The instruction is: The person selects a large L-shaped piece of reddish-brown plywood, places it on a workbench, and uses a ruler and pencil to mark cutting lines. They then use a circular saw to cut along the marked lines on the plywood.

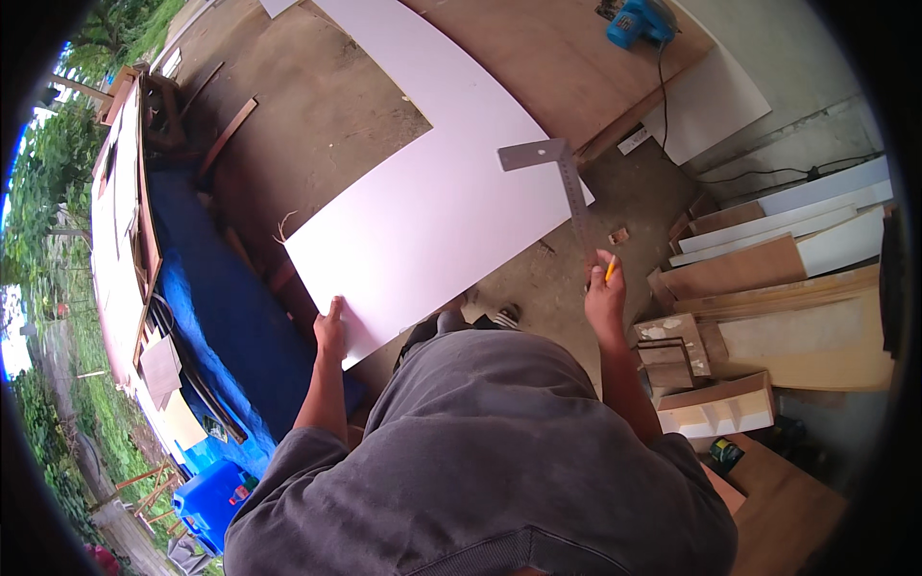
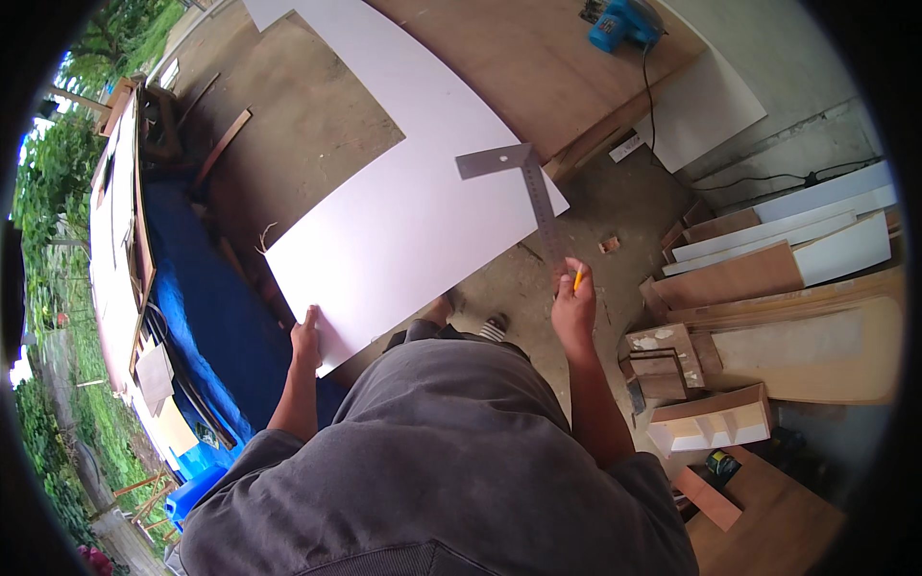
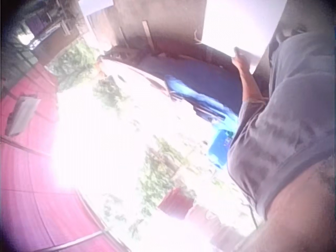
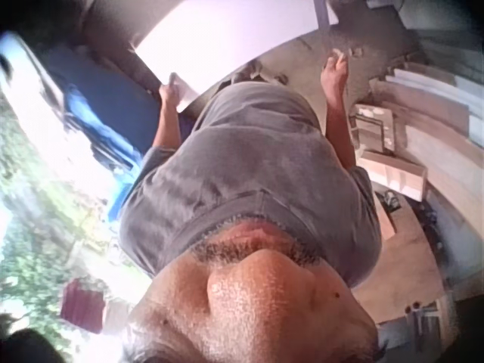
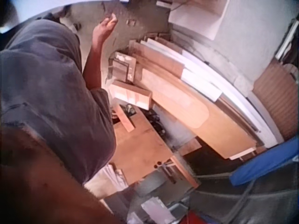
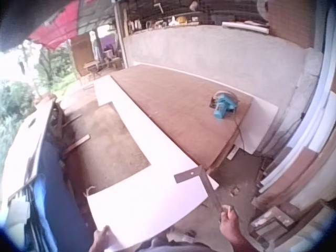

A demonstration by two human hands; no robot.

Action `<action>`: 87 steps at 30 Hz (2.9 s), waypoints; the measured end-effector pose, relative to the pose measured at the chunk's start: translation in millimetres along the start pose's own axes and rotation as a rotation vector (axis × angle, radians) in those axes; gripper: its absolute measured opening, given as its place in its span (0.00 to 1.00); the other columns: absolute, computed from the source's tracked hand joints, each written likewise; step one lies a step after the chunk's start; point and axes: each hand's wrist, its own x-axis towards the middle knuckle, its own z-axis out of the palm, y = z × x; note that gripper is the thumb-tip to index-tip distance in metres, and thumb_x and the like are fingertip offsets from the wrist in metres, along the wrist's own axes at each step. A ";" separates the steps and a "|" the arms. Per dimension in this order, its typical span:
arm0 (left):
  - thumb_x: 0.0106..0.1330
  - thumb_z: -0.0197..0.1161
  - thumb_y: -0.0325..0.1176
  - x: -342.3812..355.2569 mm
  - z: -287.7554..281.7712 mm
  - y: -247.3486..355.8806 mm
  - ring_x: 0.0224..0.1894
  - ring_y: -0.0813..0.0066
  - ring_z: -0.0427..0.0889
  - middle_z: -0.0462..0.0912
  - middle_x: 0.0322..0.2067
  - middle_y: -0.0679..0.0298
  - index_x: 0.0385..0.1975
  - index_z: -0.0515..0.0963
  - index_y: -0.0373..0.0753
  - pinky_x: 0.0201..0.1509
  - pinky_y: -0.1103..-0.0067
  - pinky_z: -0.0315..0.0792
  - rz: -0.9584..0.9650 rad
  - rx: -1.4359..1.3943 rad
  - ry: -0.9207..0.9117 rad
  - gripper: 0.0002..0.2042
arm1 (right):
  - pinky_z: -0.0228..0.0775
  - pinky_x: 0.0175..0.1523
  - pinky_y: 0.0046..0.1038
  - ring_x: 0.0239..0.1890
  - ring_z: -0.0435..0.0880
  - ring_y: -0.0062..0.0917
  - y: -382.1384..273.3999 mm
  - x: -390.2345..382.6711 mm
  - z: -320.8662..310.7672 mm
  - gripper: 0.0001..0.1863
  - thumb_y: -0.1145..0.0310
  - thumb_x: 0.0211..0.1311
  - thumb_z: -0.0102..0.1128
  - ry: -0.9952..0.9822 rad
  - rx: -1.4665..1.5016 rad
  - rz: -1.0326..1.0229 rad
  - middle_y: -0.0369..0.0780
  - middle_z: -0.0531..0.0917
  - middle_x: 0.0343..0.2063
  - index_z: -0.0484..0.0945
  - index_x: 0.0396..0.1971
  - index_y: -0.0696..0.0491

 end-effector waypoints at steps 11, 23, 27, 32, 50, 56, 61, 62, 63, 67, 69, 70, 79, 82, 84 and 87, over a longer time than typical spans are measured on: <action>0.65 0.67 0.51 1.2 14.5 0.8 0.46 0.59 0.80 0.78 0.46 0.49 0.53 0.70 0.24 0.51 0.63 0.75 -0.132 -0.036 -0.029 0.33 | 0.74 0.50 0.48 0.48 0.81 0.51 -74.8 61.3 133.4 0.22 0.76 0.67 0.51 -0.394 -0.253 -0.116 0.49 0.82 0.49 0.66 0.59 0.43; 0.65 0.66 0.53 -15.1 2.9 26.6 0.52 0.52 0.78 0.75 0.53 0.42 0.56 0.70 0.25 0.58 0.60 0.72 -0.198 -0.094 -0.013 0.34 | 0.75 0.53 0.39 0.52 0.81 0.42 -51.9 68.7 154.8 0.23 0.77 0.63 0.54 -0.332 -0.302 -0.177 0.45 0.82 0.49 0.69 0.58 0.48; 0.65 0.66 0.54 -23.1 7.5 39.6 0.50 0.54 0.78 0.77 0.51 0.43 0.52 0.71 0.23 0.55 0.61 0.74 -0.272 0.012 0.105 0.34 | 0.75 0.53 0.39 0.50 0.82 0.42 -47.3 70.4 141.8 0.21 0.77 0.63 0.54 -0.283 -0.248 -0.201 0.44 0.82 0.48 0.70 0.57 0.48; 0.68 0.63 0.52 -42.0 52.1 49.1 0.41 0.58 0.82 0.80 0.41 0.51 0.47 0.76 0.30 0.45 0.62 0.77 -0.212 -0.043 -0.037 0.26 | 0.75 0.49 0.40 0.46 0.83 0.44 -43.4 76.3 120.3 0.19 0.76 0.65 0.54 -0.178 -0.224 -0.212 0.45 0.84 0.44 0.71 0.55 0.47; 0.65 0.66 0.45 -78.1 220.0 74.1 0.48 0.59 0.76 0.76 0.47 0.47 0.51 0.74 0.28 0.48 0.62 0.74 -0.055 0.067 -0.113 0.25 | 0.74 0.40 0.35 0.34 0.84 0.36 78.5 59.4 -51.4 0.11 0.73 0.69 0.50 0.107 0.033 0.111 0.44 0.84 0.33 0.77 0.47 0.53; 0.62 0.70 0.43 -120.7 240.1 133.6 0.64 0.47 0.66 0.66 0.61 0.40 0.67 0.61 0.32 0.63 0.57 0.66 0.760 0.570 0.104 0.37 | 0.72 0.37 0.27 0.29 0.78 0.21 46.1 85.9 -30.6 0.10 0.73 0.73 0.47 -0.032 0.334 0.100 0.36 0.81 0.29 0.77 0.46 0.56; 0.65 0.67 0.38 -154.2 352.3 186.0 0.66 0.53 0.68 0.68 0.63 0.45 0.70 0.57 0.35 0.64 0.66 0.68 0.559 0.195 -1.004 0.36 | 0.66 0.37 0.19 0.31 0.73 0.12 0.1 113.7 -15.8 0.10 0.70 0.75 0.47 -0.315 0.611 0.162 0.30 0.79 0.31 0.76 0.48 0.57; 0.66 0.66 0.37 -163.8 375.8 192.1 0.66 0.54 0.67 0.68 0.62 0.45 0.71 0.55 0.36 0.64 0.67 0.69 0.624 0.192 -1.078 0.36 | 0.68 0.39 0.21 0.33 0.74 0.14 -6.2 118.4 -15.9 0.10 0.72 0.74 0.46 -0.349 0.614 0.079 0.31 0.79 0.31 0.76 0.47 0.57; 0.68 0.64 0.36 -175.7 397.9 197.2 0.62 0.55 0.72 0.73 0.56 0.47 0.69 0.57 0.35 0.59 0.67 0.72 0.586 0.021 -1.156 0.33 | 0.69 0.41 0.23 0.34 0.75 0.15 -11.9 125.7 -16.1 0.10 0.74 0.73 0.46 -0.382 0.602 0.022 0.32 0.79 0.32 0.76 0.46 0.57; 0.72 0.53 0.33 -205.6 441.0 232.1 0.41 0.64 0.84 0.83 0.34 0.56 0.57 0.65 0.35 0.43 0.66 0.77 0.438 -0.063 -1.089 0.17 | 0.71 0.48 0.27 0.41 0.79 0.23 -22.0 154.8 -18.9 0.13 0.80 0.67 0.45 -0.403 0.442 -0.132 0.38 0.81 0.36 0.77 0.47 0.58; 0.69 0.49 0.29 -213.2 442.6 255.0 0.27 0.54 0.82 0.79 0.21 0.54 0.48 0.67 0.36 0.34 0.61 0.74 0.684 0.092 -0.867 0.10 | 0.70 0.52 0.29 0.45 0.81 0.30 -20.5 171.5 -19.5 0.14 0.83 0.64 0.47 -0.295 0.346 -0.416 0.43 0.81 0.39 0.78 0.46 0.58; 0.68 0.49 0.27 -213.0 442.4 267.8 0.27 0.48 0.82 0.78 0.22 0.50 0.48 0.67 0.36 0.34 0.60 0.73 0.781 0.225 -0.804 0.10 | 0.70 0.55 0.31 0.48 0.80 0.31 -16.9 178.3 -27.0 0.12 0.81 0.67 0.49 -0.262 0.310 -0.466 0.43 0.81 0.40 0.79 0.45 0.59; 0.52 0.64 0.29 -156.7 477.4 286.9 0.36 0.54 0.80 0.80 0.28 0.59 0.33 0.77 0.43 0.40 0.62 0.72 1.536 0.655 -0.464 0.08 | 0.46 0.17 0.20 0.11 0.52 0.13 36.0 272.8 -106.1 0.31 0.34 0.68 0.46 -0.682 1.346 0.380 0.26 0.60 0.12 0.78 0.40 0.50; 0.53 0.66 0.32 -130.7 492.0 269.1 0.38 0.62 0.77 0.74 0.28 0.66 0.28 0.76 0.47 0.44 0.66 0.69 1.703 0.975 -0.510 0.05 | 0.55 0.17 0.20 0.12 0.60 0.11 59.1 289.8 -110.8 0.34 0.32 0.69 0.42 -0.987 1.167 0.435 0.26 0.64 0.13 0.78 0.46 0.51; 0.54 0.66 0.33 -119.3 501.6 258.2 0.38 0.65 0.76 0.73 0.28 0.68 0.25 0.75 0.49 0.45 0.67 0.68 1.774 1.043 -0.509 0.05 | 0.55 0.18 0.19 0.12 0.60 0.10 78.0 285.4 -94.6 0.28 0.39 0.70 0.50 -0.908 0.635 0.261 0.25 0.64 0.14 0.78 0.43 0.52; 0.56 0.65 0.33 -113.1 512.2 245.1 0.47 0.64 0.75 0.75 0.33 0.66 0.28 0.79 0.51 0.55 0.66 0.67 1.776 1.150 -0.503 0.03 | 0.57 0.18 0.21 0.14 0.64 0.12 99.5 266.5 -58.5 0.17 0.54 0.72 0.55 -0.861 0.383 0.014 0.30 0.69 0.16 0.78 0.33 0.53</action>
